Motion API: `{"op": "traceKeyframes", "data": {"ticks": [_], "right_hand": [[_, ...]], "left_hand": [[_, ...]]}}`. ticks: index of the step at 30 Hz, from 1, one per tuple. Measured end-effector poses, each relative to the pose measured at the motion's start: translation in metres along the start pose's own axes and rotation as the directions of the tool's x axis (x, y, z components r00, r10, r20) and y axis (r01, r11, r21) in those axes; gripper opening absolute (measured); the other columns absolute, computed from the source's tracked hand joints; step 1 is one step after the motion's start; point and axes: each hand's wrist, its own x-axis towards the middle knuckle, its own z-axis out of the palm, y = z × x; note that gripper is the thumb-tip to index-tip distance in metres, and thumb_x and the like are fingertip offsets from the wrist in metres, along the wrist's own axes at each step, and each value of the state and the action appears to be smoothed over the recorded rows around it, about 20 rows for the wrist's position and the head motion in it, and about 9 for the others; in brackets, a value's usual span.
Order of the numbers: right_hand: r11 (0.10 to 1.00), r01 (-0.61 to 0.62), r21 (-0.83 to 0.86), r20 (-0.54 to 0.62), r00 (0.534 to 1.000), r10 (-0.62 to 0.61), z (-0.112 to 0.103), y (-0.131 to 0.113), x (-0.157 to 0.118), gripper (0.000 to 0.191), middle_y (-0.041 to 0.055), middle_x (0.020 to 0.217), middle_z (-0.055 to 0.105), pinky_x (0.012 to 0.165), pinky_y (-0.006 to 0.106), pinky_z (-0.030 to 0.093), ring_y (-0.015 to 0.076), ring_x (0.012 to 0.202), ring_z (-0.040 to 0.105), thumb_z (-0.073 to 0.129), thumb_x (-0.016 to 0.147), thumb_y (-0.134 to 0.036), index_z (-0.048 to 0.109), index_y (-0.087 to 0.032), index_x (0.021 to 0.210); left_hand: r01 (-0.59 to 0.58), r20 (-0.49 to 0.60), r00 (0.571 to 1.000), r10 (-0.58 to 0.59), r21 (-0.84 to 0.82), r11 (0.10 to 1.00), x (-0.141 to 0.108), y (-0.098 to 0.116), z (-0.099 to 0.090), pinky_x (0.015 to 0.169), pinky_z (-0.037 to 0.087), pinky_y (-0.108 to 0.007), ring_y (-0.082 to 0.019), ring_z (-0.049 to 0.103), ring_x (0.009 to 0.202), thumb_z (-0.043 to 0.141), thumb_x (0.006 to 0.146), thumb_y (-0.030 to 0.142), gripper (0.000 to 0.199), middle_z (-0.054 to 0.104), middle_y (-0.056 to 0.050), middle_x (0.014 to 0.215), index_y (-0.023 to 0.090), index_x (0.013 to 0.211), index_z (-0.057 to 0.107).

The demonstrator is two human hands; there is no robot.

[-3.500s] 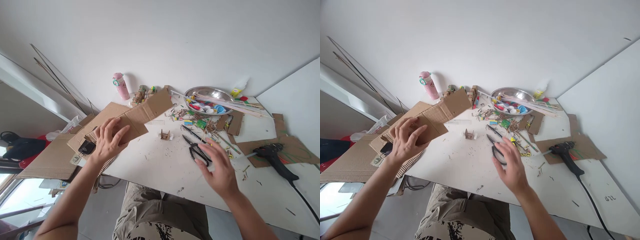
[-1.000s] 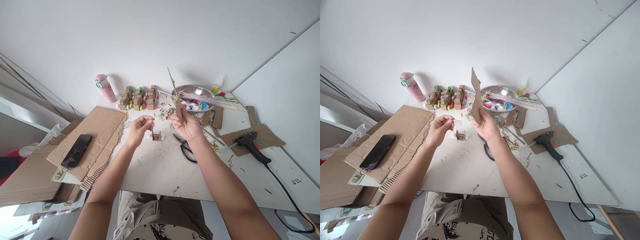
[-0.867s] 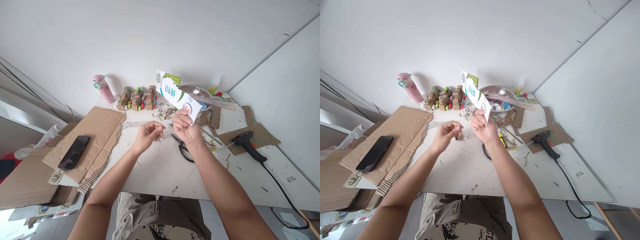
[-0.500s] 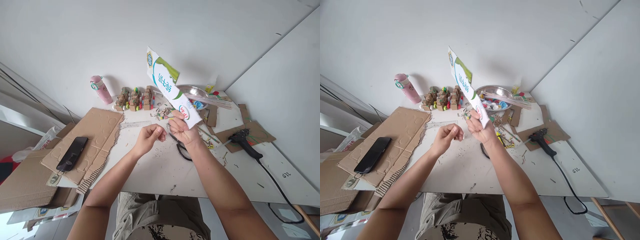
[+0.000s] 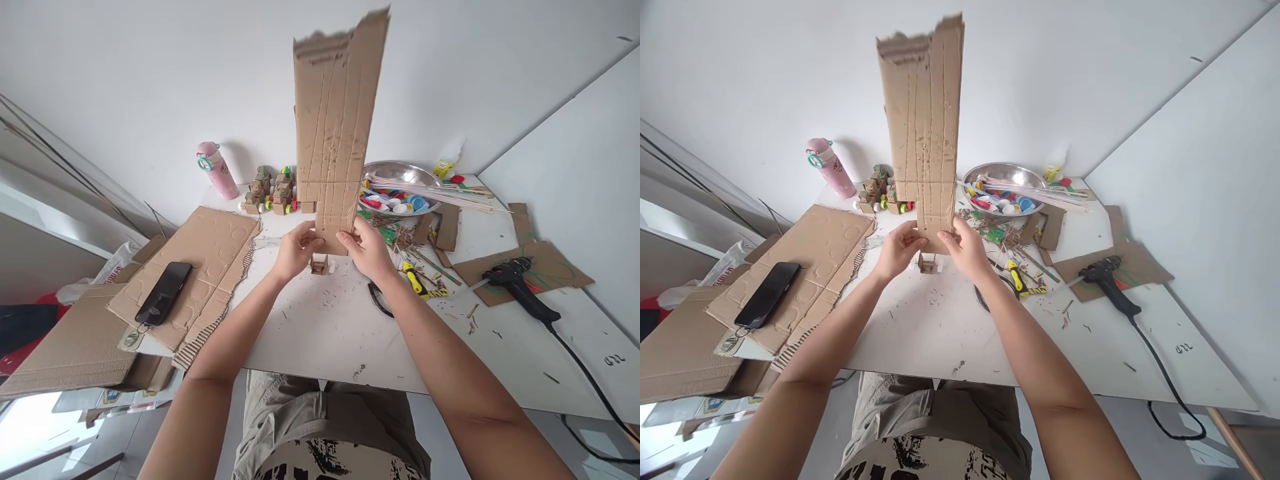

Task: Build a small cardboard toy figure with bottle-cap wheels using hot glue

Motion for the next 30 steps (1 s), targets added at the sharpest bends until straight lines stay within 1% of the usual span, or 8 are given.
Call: {"op": "traceKeyframes", "data": {"ticks": [2, 4, 8, 12, 15, 17, 25, 30], "right_hand": [[0.999, -0.014, 0.039, -0.021, 1.0, 0.015, 0.004, 0.001, 0.001, 0.038, 0.007, 0.091, 0.078, 0.073, 0.037, 0.057, 0.0281, 0.087, 0.073, 0.065, 0.087, -0.062, 0.065, -0.026, 0.099], [0.997, -0.039, 0.061, -0.035, 0.999, 0.041, 0.007, 0.005, 0.002, 0.039, 0.0067, 0.088, 0.077, 0.074, 0.037, 0.057, 0.0283, 0.088, 0.073, 0.065, 0.087, -0.064, 0.064, -0.026, 0.094], [0.991, -0.113, 0.068, -0.034, 0.993, 0.115, 0.011, 0.019, 0.004, 0.04, 0.003, 0.073, 0.068, 0.071, 0.036, 0.055, 0.0257, 0.08, 0.069, 0.068, 0.085, -0.065, 0.057, -0.027, 0.08], [0.983, -0.179, 0.039, 0.03, 0.984, 0.178, 0.008, 0.034, 0.003, 0.043, -0.0006, 0.065, 0.057, 0.059, 0.033, 0.05, 0.0209, 0.065, 0.06, 0.069, 0.084, -0.066, 0.054, -0.027, 0.076], [0.979, -0.202, 0.037, 0.084, 0.976, 0.199, 0.005, 0.041, 0.001, 0.043, -0.0005, 0.067, 0.06, 0.056, 0.033, 0.05, 0.0183, 0.058, 0.055, 0.07, 0.083, -0.066, 0.056, -0.026, 0.077], [0.978, -0.204, 0.04, 0.118, 0.973, 0.198, 0.003, 0.043, 0.0, 0.043, 0.0003, 0.069, 0.062, 0.057, 0.034, 0.053, 0.0188, 0.058, 0.057, 0.07, 0.083, -0.066, 0.057, -0.026, 0.077], [0.974, -0.226, 0.027, 0.166, 0.962, 0.219, 0.007, 0.045, -0.005, 0.05, 0.0003, 0.065, 0.058, 0.057, 0.034, 0.053, 0.0204, 0.062, 0.059, 0.069, 0.08, -0.072, 0.05, -0.027, 0.07], [0.976, -0.216, 0.007, 0.18, 0.961, 0.211, 0.01, 0.045, -0.008, 0.046, 0.0032, 0.073, 0.066, 0.064, 0.036, 0.055, 0.0239, 0.072, 0.065, 0.07, 0.081, -0.069, 0.056, -0.026, 0.075]], "left_hand": [[-0.03, -0.008, 1.0, 0.03, 0.024, 0.999, 0.002, -0.003, 0.0, 0.076, 0.056, -0.029, -0.018, 0.072, 0.079, 0.074, 0.08, 0.019, 0.029, 0.078, -0.002, 0.081, 0.019, 0.109, 0.074], [-0.061, -0.009, 0.998, 0.061, 0.06, 0.996, 0.005, -0.007, -0.001, 0.077, 0.057, -0.03, -0.018, 0.073, 0.08, 0.072, 0.082, 0.02, 0.03, 0.081, -0.004, 0.085, 0.018, 0.112, 0.075], [-0.074, -0.037, 0.996, 0.08, 0.139, 0.988, 0.011, -0.023, -0.009, 0.082, 0.058, -0.033, -0.02, 0.074, 0.086, 0.067, 0.089, 0.024, 0.026, 0.083, -0.006, 0.095, 0.018, 0.111, 0.079], [0.024, -0.026, 0.999, -0.023, 0.064, 0.998, 0.011, -0.042, -0.018, 0.094, 0.059, -0.039, -0.024, 0.078, 0.098, 0.068, 0.093, 0.029, 0.021, 0.084, -0.008, 0.1, 0.018, 0.107, 0.08], [0.074, 0.026, 0.997, -0.075, 0.017, 0.997, 0.008, -0.05, -0.023, 0.099, 0.058, -0.042, -0.026, 0.078, 0.104, 0.071, 0.093, 0.035, 0.023, 0.084, -0.01, 0.105, 0.018, 0.105, 0.08], [0.084, 0.047, 0.995, -0.084, 0.007, 0.996, 0.007, -0.053, -0.025, 0.099, 0.058, -0.042, -0.027, 0.078, 0.106, 0.072, 0.092, 0.039, 0.025, 0.084, -0.011, 0.106, 0.018, 0.104, 0.081], [0.063, 0.087, 0.994, -0.07, 0.079, 0.995, 0.005, -0.055, -0.025, 0.09, 0.059, -0.038, -0.022, 0.073, 0.091, 0.07, 0.091, 0.041, 0.026, 0.08, -0.007, 0.093, 0.017, 0.098, 0.079], [0.006, 0.111, 0.994, -0.023, 0.156, 0.988, 0.005, -0.058, -0.027, 0.075, 0.055, -0.032, -0.016, 0.061, 0.075, 0.068, 0.093, 0.038, 0.026, 0.065, -0.001, 0.074, 0.018, 0.077, 0.07]]}}
